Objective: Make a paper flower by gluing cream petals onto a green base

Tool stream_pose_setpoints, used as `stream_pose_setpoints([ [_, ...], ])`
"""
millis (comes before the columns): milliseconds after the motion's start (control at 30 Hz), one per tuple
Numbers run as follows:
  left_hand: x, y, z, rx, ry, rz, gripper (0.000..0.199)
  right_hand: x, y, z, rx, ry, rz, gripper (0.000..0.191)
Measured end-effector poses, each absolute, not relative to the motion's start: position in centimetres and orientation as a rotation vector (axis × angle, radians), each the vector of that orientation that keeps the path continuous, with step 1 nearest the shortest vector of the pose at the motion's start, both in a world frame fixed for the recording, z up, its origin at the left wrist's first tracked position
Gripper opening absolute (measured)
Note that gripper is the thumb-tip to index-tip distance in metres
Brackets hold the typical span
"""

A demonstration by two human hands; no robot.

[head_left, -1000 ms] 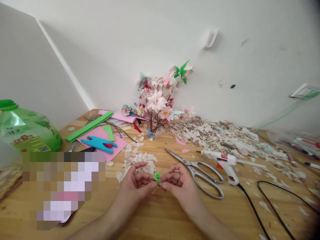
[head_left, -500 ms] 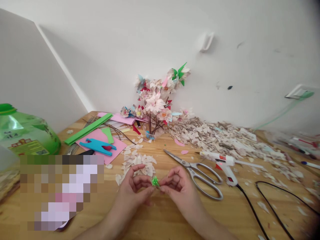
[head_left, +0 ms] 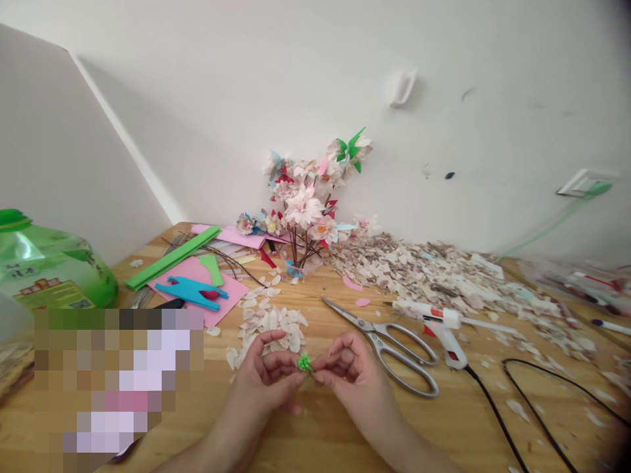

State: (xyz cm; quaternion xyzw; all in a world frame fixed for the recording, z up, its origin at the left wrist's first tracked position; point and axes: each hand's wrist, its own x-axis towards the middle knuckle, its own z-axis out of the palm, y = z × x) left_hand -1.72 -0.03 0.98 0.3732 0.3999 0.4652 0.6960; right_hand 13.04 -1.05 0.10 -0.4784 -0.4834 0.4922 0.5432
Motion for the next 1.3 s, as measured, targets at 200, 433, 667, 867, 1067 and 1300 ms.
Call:
stream_pose_setpoints([
  [200, -1.8, -0.2, 1.4, 0.809, 0.898, 0.999, 0.052, 13.0, -1.0, 0.2, -1.128, -1.141, 1.175, 0.028],
  [433, -1.7, -0.2, 0.7, 0.784, 0.904, 0.982, 0.053, 13.2, -0.9, 0.0, -1.164, -1.162, 1.150, 0.028],
  [667, -2.3, 0.2, 0.9, 0.753, 0.824, 1.021, 0.041, 13.6, -1.1, -0.3, -1.212, -1.248, 1.074, 0.025],
  [867, -3.0, 0.9, 1.6, 0.794, 0.894, 0.947, 0.040, 14.0, -1.4, -1.0, -1.210, -1.394, 0.986, 0.021],
  [1067, -3.0, 0.8, 1.4, 0.781, 0.929, 0.886, 0.045, 14.2, -1.5, -1.1, -1.197, -1.471, 0.930, 0.019],
  [1300, -2.9, 0.7, 1.9, 0.752, 0.942, 0.887, 0.043, 14.2, -1.5, -0.9, -1.243, -1.527, 0.888, 0.016],
])
